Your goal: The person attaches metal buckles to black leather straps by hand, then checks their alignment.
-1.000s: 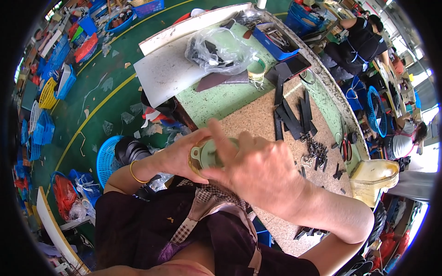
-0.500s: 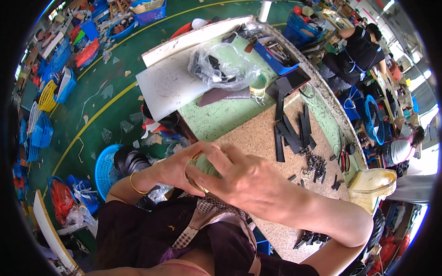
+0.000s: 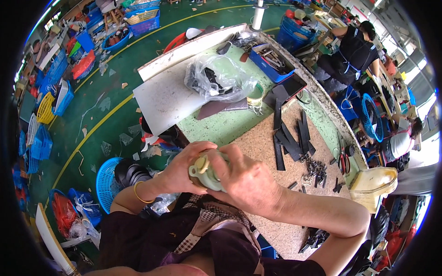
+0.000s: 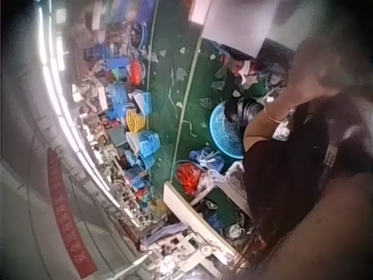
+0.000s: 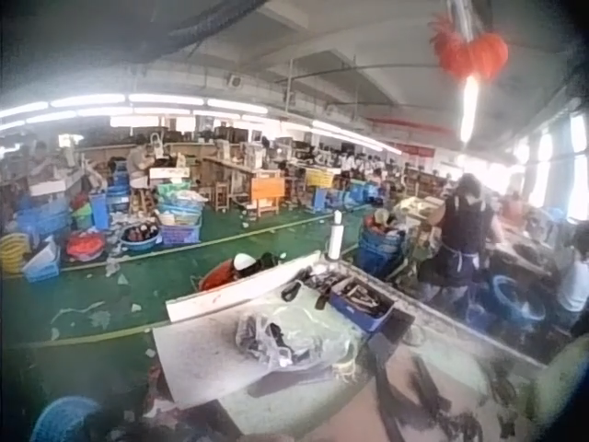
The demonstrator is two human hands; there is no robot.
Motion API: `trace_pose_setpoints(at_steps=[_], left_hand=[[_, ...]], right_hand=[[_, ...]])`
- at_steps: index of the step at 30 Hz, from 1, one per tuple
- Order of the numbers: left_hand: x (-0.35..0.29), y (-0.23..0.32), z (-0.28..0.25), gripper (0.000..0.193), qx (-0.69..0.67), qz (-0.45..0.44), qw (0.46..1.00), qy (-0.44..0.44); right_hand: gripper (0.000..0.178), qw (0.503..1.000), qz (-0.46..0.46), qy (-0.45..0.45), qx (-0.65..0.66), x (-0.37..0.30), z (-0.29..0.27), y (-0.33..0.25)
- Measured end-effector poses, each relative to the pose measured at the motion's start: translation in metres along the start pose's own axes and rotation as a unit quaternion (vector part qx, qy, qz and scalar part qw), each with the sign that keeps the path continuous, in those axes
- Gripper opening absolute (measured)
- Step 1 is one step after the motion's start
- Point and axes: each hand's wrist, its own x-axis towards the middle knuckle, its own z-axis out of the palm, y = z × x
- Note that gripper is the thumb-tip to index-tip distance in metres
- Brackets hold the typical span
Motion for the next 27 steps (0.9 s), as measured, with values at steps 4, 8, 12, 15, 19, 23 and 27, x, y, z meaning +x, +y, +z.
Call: trace_pose_setpoints(at_steps=[4, 8, 12, 15, 19, 23, 27], left_hand=[[0.018, -0.01, 0.014, 0.094, -0.003, 0.025, 0.999, 0.021], [0.05, -0.011, -0.001, 0.103, -0.089, 0.105, 0.989, 0.045], [0.047, -0.033, -0.016, 0.085, -0.028, 0.114, 0.978, 0.172], [0.025, -0.062, 0.003, 0.048, -0.087, 0.043, 0.984, 0.15], [0.007, -0.064, 0.027, 0.017, -0.133, 0.01, 0.981, 0.139], [-0.013, -0.062, 0.034, 0.016, -0.175, -0.038, 0.975, 0.135], [-0.018, -0.069, 0.034, 0.013, -0.19, -0.071, 0.971, 0.128]], right_hand=[[0.065, 0.998, 0.061, 0.026, -0.007, -0.002, -0.005, 0.012], [0.065, 0.993, 0.068, 0.073, -0.059, 0.009, -0.038, 0.038], [0.06, 0.964, 0.126, 0.173, -0.155, 0.034, -0.094, 0.071], [0.055, 0.928, 0.199, 0.217, -0.23, 0.07, -0.108, 0.12], [0.064, 0.901, 0.296, 0.13, -0.288, 0.135, -0.078, 0.21], [0.066, 0.911, 0.339, 0.053, -0.23, 0.191, -0.034, 0.266], [0.078, 0.92, 0.332, 0.011, -0.206, 0.218, 0.002, 0.302]])
